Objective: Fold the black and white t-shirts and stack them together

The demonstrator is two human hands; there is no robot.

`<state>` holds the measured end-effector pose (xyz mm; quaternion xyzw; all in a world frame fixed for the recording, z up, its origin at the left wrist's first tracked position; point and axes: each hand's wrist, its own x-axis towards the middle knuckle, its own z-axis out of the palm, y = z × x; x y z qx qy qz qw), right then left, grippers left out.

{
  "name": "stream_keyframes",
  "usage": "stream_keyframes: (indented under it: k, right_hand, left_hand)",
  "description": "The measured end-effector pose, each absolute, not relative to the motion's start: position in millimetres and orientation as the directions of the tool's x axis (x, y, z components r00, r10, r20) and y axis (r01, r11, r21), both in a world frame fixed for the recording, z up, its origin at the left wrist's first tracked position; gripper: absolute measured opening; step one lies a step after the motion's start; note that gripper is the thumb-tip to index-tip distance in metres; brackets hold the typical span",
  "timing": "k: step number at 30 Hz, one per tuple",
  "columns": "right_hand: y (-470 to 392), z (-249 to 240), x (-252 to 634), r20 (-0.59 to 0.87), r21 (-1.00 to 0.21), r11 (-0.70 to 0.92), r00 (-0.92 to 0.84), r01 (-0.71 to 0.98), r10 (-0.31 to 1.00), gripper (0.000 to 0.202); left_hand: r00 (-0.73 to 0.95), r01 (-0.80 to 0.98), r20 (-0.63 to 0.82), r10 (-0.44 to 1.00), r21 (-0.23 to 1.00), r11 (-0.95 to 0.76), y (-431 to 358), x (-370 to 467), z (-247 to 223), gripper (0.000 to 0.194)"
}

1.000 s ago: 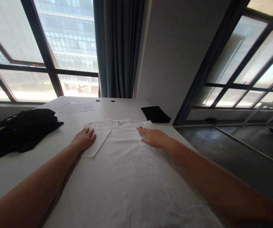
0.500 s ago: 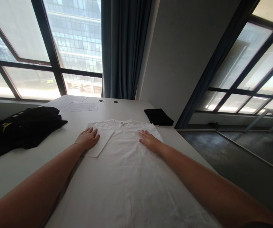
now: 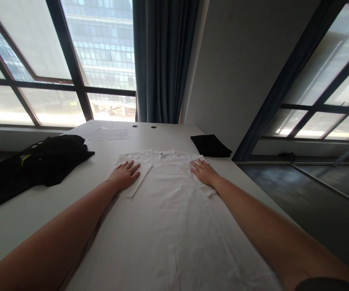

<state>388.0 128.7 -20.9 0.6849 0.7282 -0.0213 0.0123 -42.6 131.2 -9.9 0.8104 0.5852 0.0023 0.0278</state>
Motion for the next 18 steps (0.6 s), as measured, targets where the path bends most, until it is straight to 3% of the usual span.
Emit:
stream_keyframes:
  k: [18]
  right_hand:
    - [167, -19, 378, -0.076, -0.041, 0.027, -0.030, 0.999, 0.997, 0.073]
  left_hand:
    - [0.319, 0.948, -0.049, 0.946, 0.013, -0.319, 174, -54, -9, 0.071]
